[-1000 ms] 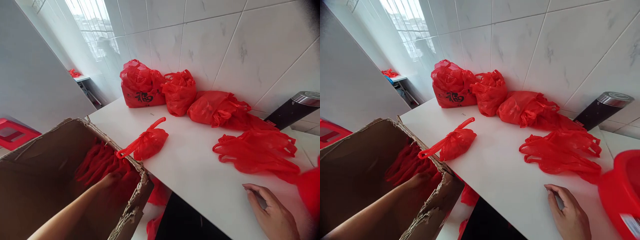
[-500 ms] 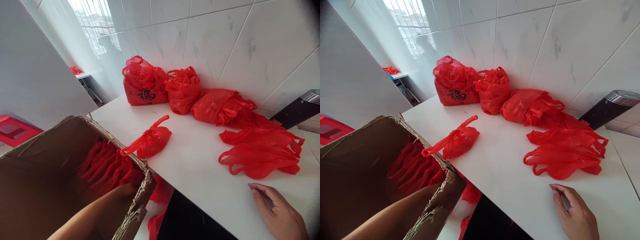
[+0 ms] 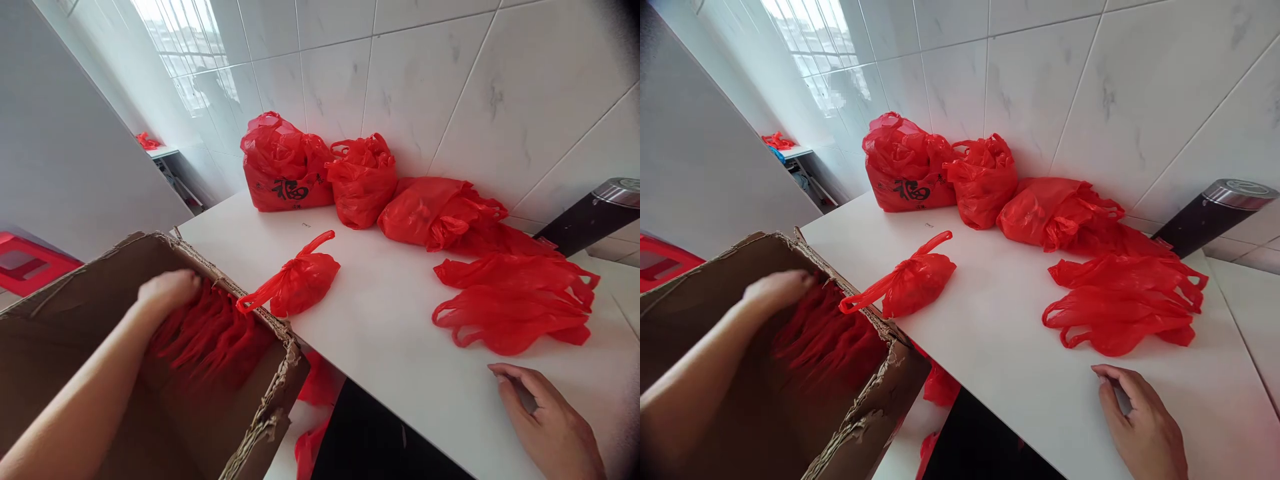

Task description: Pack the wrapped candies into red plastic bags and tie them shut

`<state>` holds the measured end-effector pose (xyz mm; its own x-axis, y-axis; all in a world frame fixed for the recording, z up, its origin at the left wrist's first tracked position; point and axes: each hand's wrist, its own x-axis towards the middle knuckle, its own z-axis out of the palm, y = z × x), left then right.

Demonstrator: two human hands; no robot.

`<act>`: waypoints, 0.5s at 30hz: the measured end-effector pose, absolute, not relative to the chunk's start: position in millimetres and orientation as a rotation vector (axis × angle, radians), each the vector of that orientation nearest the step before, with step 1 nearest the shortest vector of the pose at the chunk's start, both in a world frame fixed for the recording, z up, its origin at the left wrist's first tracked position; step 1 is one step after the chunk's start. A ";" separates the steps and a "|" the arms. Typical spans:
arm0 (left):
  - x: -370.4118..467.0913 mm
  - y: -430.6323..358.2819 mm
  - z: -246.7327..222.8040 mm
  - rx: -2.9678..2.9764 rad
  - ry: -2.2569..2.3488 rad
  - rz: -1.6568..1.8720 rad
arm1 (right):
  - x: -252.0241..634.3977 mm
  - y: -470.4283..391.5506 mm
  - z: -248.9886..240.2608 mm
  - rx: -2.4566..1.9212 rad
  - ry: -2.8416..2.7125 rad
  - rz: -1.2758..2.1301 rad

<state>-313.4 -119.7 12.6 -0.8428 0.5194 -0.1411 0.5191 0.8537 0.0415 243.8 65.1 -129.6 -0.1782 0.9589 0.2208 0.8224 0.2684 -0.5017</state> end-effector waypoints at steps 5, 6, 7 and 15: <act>-289.2 -63.3 25.3 1.141 2.746 0.251 | 244.0 66.3 -133.9 -1.574 -2.041 0.406; -276.1 -48.4 15.0 1.204 2.634 0.289 | 243.7 66.1 -134.3 -1.558 -2.039 0.416; -263.1 -34.5 4.2 1.248 2.534 0.326 | 243.3 65.7 -134.5 -1.544 -2.037 0.425; -241.2 -51.6 26.0 1.135 2.026 0.862 | 244.5 63.9 -135.3 -1.501 -2.037 0.446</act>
